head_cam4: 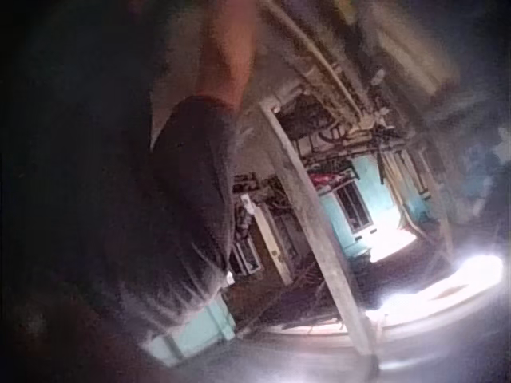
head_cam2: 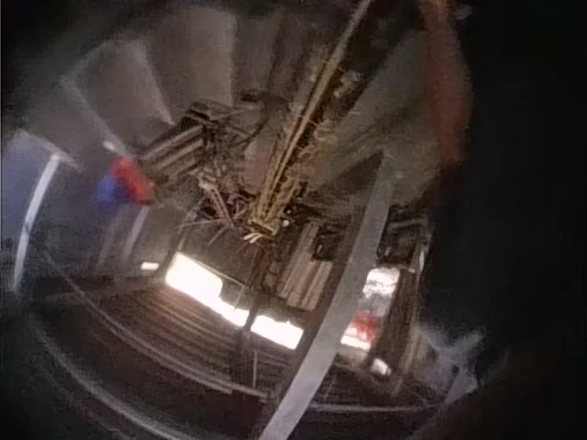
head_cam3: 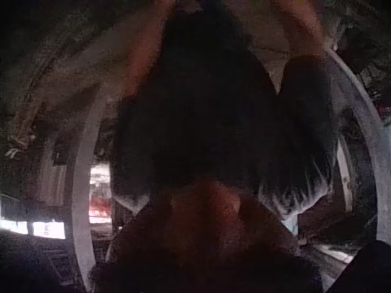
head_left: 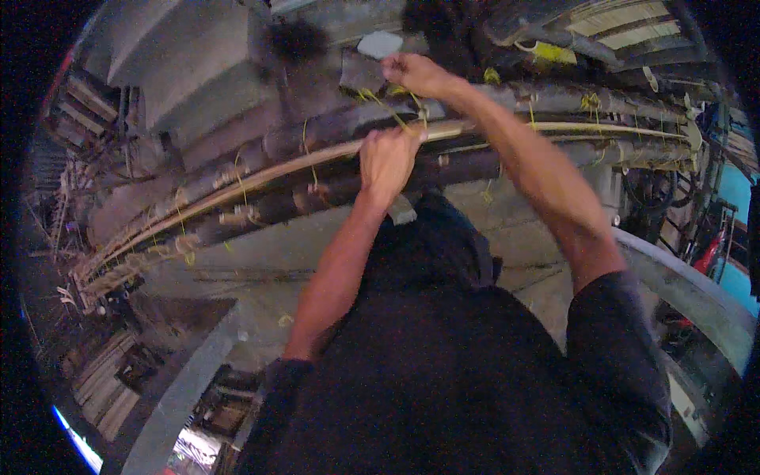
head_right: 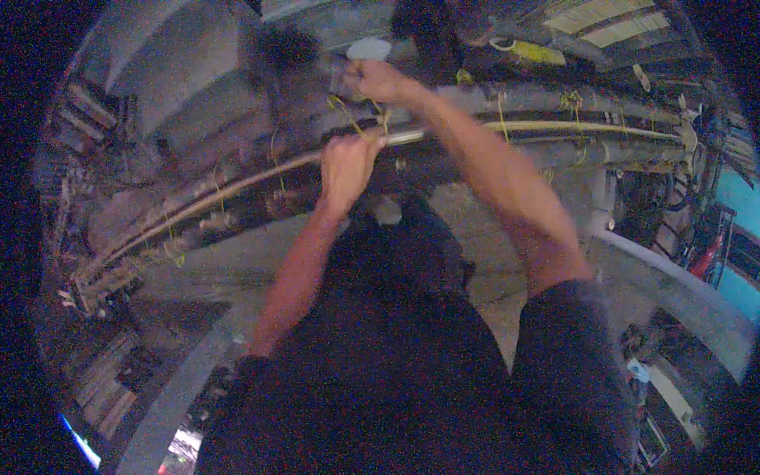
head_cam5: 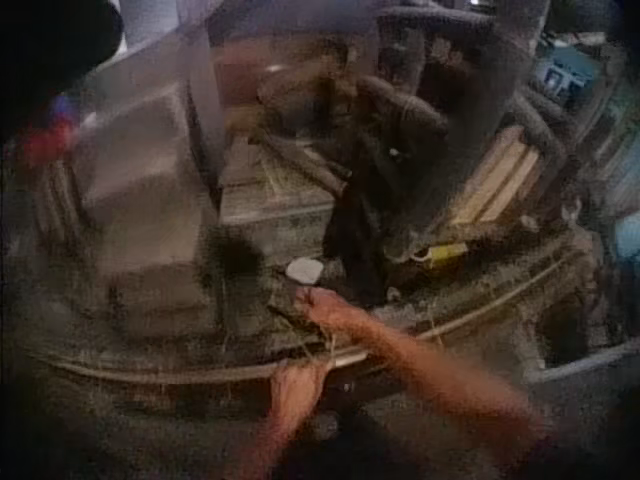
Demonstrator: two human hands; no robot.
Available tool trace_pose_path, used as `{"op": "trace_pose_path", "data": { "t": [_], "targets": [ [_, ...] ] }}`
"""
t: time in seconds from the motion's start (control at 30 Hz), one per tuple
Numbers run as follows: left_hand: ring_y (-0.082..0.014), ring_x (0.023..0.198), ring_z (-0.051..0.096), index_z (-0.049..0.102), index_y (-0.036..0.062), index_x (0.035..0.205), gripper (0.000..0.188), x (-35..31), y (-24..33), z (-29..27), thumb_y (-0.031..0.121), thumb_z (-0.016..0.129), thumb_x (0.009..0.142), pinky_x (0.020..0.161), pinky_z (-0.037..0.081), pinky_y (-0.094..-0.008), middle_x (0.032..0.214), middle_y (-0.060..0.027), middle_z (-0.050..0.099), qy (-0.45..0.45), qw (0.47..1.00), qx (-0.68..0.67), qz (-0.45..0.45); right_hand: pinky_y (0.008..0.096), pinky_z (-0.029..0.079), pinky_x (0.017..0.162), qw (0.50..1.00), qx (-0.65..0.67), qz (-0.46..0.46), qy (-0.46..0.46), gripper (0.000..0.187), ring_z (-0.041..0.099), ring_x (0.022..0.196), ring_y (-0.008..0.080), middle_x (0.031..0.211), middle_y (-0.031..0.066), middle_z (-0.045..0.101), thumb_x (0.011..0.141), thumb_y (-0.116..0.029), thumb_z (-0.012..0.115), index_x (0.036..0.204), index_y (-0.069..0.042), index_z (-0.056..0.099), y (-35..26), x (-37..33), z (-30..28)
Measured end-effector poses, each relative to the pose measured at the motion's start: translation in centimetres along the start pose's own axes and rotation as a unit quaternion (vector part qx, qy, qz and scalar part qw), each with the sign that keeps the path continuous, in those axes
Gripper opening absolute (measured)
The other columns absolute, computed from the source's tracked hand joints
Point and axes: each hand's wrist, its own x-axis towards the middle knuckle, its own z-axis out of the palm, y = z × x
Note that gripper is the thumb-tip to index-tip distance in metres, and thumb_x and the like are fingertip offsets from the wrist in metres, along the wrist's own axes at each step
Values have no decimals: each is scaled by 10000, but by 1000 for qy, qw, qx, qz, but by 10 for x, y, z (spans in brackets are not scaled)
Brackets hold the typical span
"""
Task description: The person repeatedly ties yellow string around a bundle of long thin rods resting on a wooden rack. They walk along the rack, loop the string around the rods, and pull it tight to secure the bundle at multiple points.
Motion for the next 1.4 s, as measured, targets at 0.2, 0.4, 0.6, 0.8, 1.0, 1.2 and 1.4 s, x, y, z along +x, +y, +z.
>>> {"op": "trace_pose_path", "data": {
  "t": [0.2, 0.4, 0.6, 0.8, 1.0, 1.2, 1.4],
  "targets": [
    [-296, 740, 606, 665, 94, 897, 242, -18, -10, 2, 307, 572, 829, 686, 463, -374, 782, -109, 641, 27, 998, -33, -35, 425, 500, 649, 987, 32, -151, -34, 255, 629, 754, 340, 770, 158, 618, 797, -140, 554, 1038, -57, 544, -57, -174, 67],
    [-120, 671, 556, 641, 16, 874, 336, 71, 1, -41, 302, 472, 919, 644, 464, -305, 711, -26, 616, -81, 834, -506, -207, 467, 500, 625, 983, -57, -80, -158, 220, 627, 717, 354, 747, 148, 630, 776, -149, 565, 983, -90, 519, -47, -188, 117],
    [-168, 705, 588, 625, 47, 971, 372, 125, -90, 43, 384, 497, 880, 660, 467, -309, 828, -77, 640, -189, 902, -345, -180, 440, 498, 646, 977, -116, -123, -132, 365, 616, 722, 343, 864, 118, 626, 757, -146, 580, 1113, -123, 502, -50, -186, 104],
    [-182, 812, 627, 629, 81, 1041, 369, 69, -209, -46, 387, 496, 885, 762, 480, -325, 906, -84, 658, -86, 963, -238, -93, 386, 472, 777, 989, 133, -27, -52, 565, 599, 886, 274, 1026, 111, 598, 781, -172, 602, 1304, -79, 411, -124, -219, 130],
    [-331, 764, 630, 628, 47, 959, 284, -43, -172, -115, 290, 506, 879, 679, 492, -386, 810, -182, 635, -33, 980, -189, -47, 280, 473, 776, 971, 193, 140, 11, 342, 610, 893, 192, 1019, 113, 634, 793, -120, 581, 1115, -6, 582, -144, -151, 207],
    [-310, 846, 595, 620, 52, 887, 209, -106, -166, -72, 243, 583, 810, 743, 440, -433, 869, -138, 623, 73, 993, -95, 5, 448, 453, 671, 919, -231, -291, -131, 145, 535, 775, 383, 822, 187, 562, 797, -133, 568, 839, 6, 568, -311, -26, 97],
    [-319, 760, 619, 645, 120, 938, 214, -91, -164, -71, 284, 553, 837, 669, 469, -438, 796, -139, 634, -10, 997, -44, -58, 346, 461, 678, 944, -289, -29, -154, 271, 618, 769, 227, 758, 143, 618, 916, -229, 485, 1052, 0, 534, -199, 49, 101]
  ]
}}
